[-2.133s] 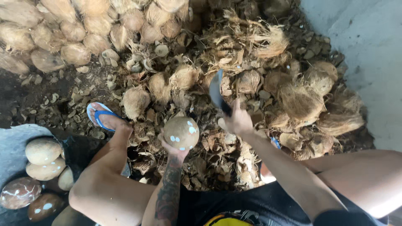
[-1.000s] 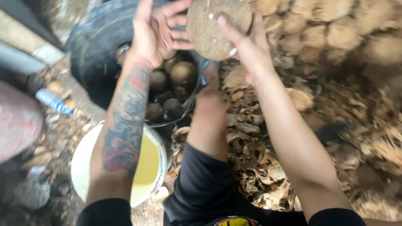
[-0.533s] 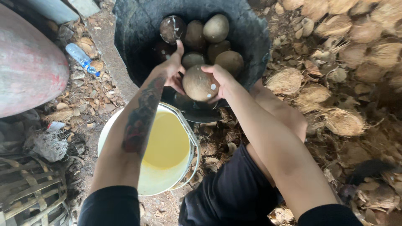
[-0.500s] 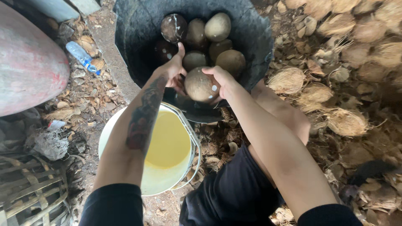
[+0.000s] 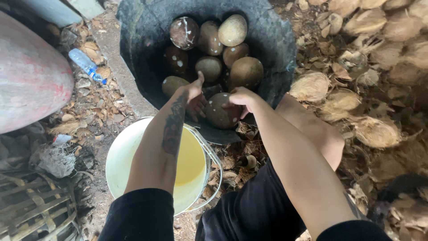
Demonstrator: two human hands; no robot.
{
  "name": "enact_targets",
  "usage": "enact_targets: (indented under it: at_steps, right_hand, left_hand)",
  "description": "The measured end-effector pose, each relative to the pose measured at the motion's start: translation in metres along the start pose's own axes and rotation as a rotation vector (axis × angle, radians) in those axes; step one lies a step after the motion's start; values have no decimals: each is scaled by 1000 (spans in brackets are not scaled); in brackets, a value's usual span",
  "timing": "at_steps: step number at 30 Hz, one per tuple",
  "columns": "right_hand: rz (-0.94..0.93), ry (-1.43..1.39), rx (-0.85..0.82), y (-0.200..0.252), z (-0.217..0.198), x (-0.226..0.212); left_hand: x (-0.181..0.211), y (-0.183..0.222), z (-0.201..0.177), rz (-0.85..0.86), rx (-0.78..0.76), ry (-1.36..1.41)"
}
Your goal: The person husks coconuts by hand and using a blade, then places the husked coconuts into a large black container.
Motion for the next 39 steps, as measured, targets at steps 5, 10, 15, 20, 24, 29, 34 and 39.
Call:
enact_targets:
  at_steps: [5,10,15,20,24,29,34,39]
  right_hand:
    - [-106,310,44,-41,1,25]
    - [-400,464,169,-120,-9,54]
    - [-455,-106,201,-31,-75,22]
    - [-527,-429,409,31,-175,32]
    - [-429,-538,565,117,-271,98]
    - [-404,-519,871,257,-360,244]
    - [-254,-343,1193,384,-353,379]
    - [142,-638,1178,411,-309,435]
  left_hand:
    - [-9,45,14,99,145,-123]
    - [-4,107,34,184,210,-483]
    - [62,-173,-71,43,-61,-493]
    - [144,-54,-21,18,-457,-294]
    - [197,116,132,679,-48,-559]
    - [195,196,299,929,-207,-760]
    - [101,231,421,871,-372,-1092]
    - [20,152,486,671,-490,-1232]
Point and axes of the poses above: each hand's wrist, its own y-axis away from the middle knuckle, its own z-axis out of the palm, x = y × z, the point moved 1 cm from there along -y, towards the middle knuckle, and after that the axes turned 10 degrees about x, right-handed, at the moved point
